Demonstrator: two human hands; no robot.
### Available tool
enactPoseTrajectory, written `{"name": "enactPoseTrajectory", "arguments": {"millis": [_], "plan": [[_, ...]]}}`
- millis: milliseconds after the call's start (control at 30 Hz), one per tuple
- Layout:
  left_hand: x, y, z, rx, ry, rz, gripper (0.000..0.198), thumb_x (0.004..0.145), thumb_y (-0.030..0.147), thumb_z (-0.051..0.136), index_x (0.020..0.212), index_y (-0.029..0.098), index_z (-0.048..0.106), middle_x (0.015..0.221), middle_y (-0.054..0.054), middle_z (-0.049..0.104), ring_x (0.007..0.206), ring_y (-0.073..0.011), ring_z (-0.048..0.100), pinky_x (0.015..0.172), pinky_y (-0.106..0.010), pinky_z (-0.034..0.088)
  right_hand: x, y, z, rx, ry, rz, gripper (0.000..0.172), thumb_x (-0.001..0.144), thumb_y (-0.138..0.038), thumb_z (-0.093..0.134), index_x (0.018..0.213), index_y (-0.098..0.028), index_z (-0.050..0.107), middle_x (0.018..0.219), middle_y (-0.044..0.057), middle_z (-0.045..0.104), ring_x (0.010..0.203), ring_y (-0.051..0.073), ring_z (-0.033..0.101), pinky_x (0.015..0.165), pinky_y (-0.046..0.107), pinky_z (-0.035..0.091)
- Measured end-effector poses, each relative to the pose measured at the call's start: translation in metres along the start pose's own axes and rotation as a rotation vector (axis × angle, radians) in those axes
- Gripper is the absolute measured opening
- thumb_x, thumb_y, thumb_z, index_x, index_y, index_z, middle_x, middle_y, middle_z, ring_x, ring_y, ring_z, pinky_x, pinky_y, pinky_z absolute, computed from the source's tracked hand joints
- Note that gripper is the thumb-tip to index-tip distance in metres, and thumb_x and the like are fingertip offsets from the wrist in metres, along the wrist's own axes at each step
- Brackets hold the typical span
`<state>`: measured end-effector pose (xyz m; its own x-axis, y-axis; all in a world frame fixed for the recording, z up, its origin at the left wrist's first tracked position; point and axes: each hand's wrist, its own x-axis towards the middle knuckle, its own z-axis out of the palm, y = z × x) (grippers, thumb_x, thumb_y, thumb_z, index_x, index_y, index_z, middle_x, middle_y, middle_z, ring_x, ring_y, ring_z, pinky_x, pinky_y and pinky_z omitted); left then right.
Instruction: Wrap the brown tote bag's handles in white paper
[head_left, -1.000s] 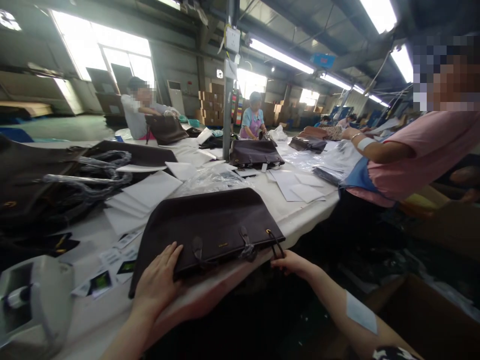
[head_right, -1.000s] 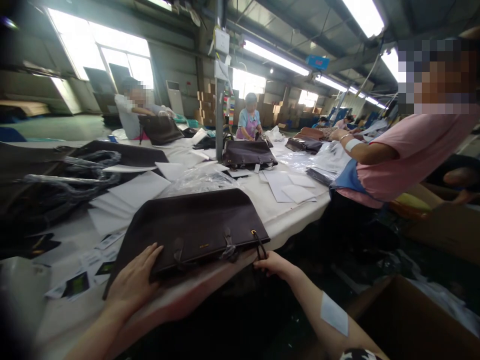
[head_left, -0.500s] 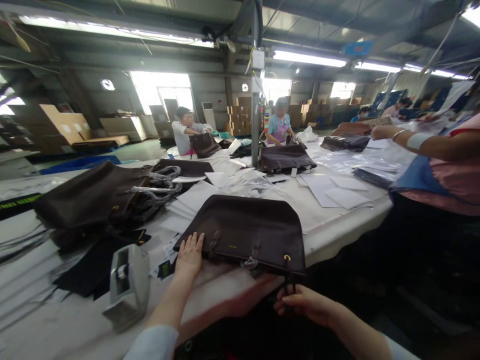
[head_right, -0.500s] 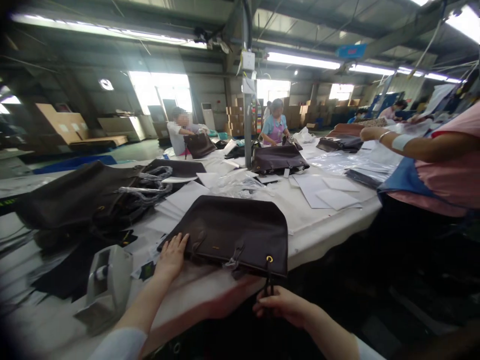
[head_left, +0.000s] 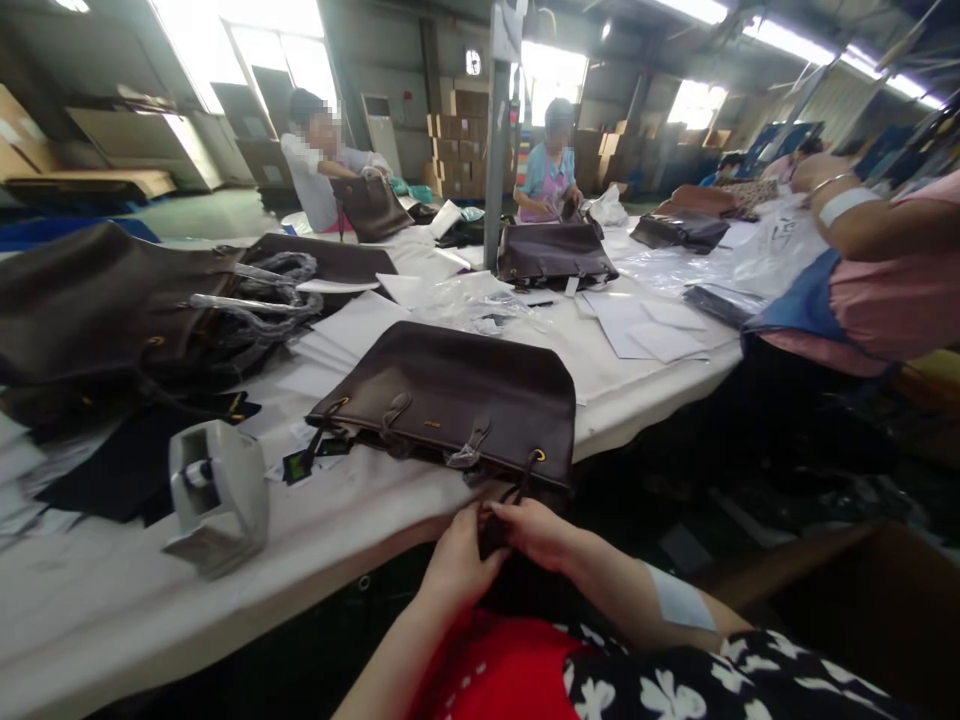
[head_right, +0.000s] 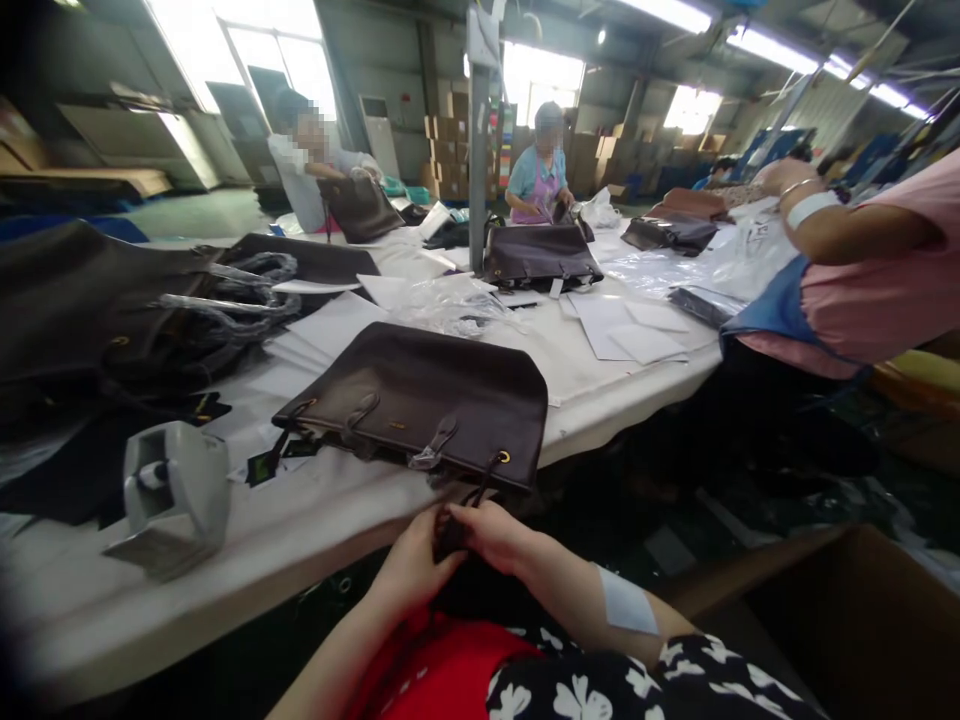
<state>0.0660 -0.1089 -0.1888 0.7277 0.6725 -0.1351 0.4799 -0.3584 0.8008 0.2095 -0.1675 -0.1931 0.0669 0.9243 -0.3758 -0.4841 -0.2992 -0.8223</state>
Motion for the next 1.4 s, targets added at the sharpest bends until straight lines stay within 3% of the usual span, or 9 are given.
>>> {"name": "enactPoseTrajectory", "arguments": {"millis": [200,333,500,667,833,933,1033,1233,1400], "plan": [[0.019,0.005,-0.019,0.069,-0.018,-0.065,0.05,0.079,0.012,0.043,0.128,0.014,0.054,0.125,-0.014,0.063,0.118,-0.0258,0.057,0.104,-0.037,0.042,-0.024,-0.023,-0.002,-1.21,0.09,-0.413,0.023,0.086,-0.035,0.056,0.096,-0.019,0.069,0.098,0.007,0.07,0.093,0.024,0.063,0.087,0.039,0.048],[0.025,0.011,-0.038,0.0,-0.149,0.106,0.047,0.077,0.017,0.048,0.122,0.02,0.062,0.12,-0.006,0.067,0.111,-0.022,0.061,0.101,-0.031,0.043,-0.03,-0.03,-0.017,-1.441,0.231,-0.763,0.02,0.089,-0.021,0.051,0.099,-0.019,0.068,0.106,0.006,0.068,0.098,0.019,0.06,0.091,0.034,0.048],[0.029,0.019,-0.04,0.151,-0.196,0.038,0.042,0.081,0.05,0.051,0.101,0.018,0.071,0.103,-0.012,0.072,0.097,-0.0289,0.065,0.089,-0.036,0.047,-0.026,-0.02,-0.039,-1.517,0.417,-1.156,0.02,0.086,-0.01,0.053,0.098,-0.019,0.067,0.107,0.005,0.067,0.106,0.018,0.057,0.096,0.034,0.05],[0.038,0.021,-0.018,-0.112,-0.256,-0.184,0.027,0.079,0.032,0.042,0.071,0.013,0.06,0.073,-0.014,0.068,0.07,-0.0259,0.065,0.068,-0.036,0.049,-0.021,-0.015,-0.046,-1.682,0.447,-1.086,0.038,0.085,-0.015,0.055,0.123,-0.016,0.059,0.138,0.011,0.051,0.129,0.024,0.044,0.107,0.044,0.044],[0.038,0.016,-0.006,-0.426,-0.392,-0.292,0.032,0.078,0.029,0.033,0.086,0.011,0.058,0.076,-0.009,0.069,0.034,-0.0063,0.039,0.035,-0.021,0.029,-0.008,-0.014,-0.042,-1.82,0.365,-1.115,0.04,0.088,-0.011,0.049,0.125,-0.02,0.06,0.138,0.007,0.052,0.129,0.022,0.045,0.105,0.041,0.046],[0.033,0.011,-0.01,-0.552,-0.453,-0.286,0.041,0.081,0.048,0.039,0.082,0.011,0.057,0.059,-0.005,0.063,0.029,-0.0047,0.034,0.031,-0.018,0.023,-0.003,-0.015,-0.041,-1.923,0.388,-1.074,0.042,0.089,-0.012,0.05,0.128,-0.022,0.058,0.144,0.006,0.046,0.128,0.023,0.046,0.104,0.041,0.046],[0.029,0.009,-0.016,-0.591,-0.488,-0.298,0.045,0.077,0.057,0.044,0.078,0.014,0.052,0.05,-0.001,0.058,0.03,-0.0079,0.042,0.03,-0.018,0.03,0.001,-0.019,-0.04,-1.956,0.39,-1.05,0.046,0.09,-0.012,0.05,0.134,-0.024,0.053,0.148,0.003,0.041,0.129,0.022,0.046,0.105,0.041,0.044],[0.02,0.012,-0.034,-0.764,-0.416,-0.274,0.036,0.08,0.05,0.045,0.079,0.014,0.051,0.055,-0.003,0.062,0.036,-0.0104,0.052,0.034,-0.018,0.038,0.027,-0.031,-0.033,-1.898,0.431,-1.103,0.038,0.092,-0.013,0.047,0.128,-0.023,0.058,0.146,0.003,0.043,0.132,0.022,0.043,0.107,0.04,0.041],[0.009,-0.009,-0.041,-0.833,-0.357,-0.394,0.032,0.084,0.044,0.043,0.081,0.013,0.053,0.056,-0.004,0.062,0.036,-0.01,0.052,0.034,-0.017,0.037,0.051,-0.022,-0.032,-1.716,0.267,-1.219,0.029,0.093,-0.012,0.045,0.112,-0.019,0.065,0.136,0.005,0.055,0.122,0.019,0.051,0.104,0.037,0.044]]}}
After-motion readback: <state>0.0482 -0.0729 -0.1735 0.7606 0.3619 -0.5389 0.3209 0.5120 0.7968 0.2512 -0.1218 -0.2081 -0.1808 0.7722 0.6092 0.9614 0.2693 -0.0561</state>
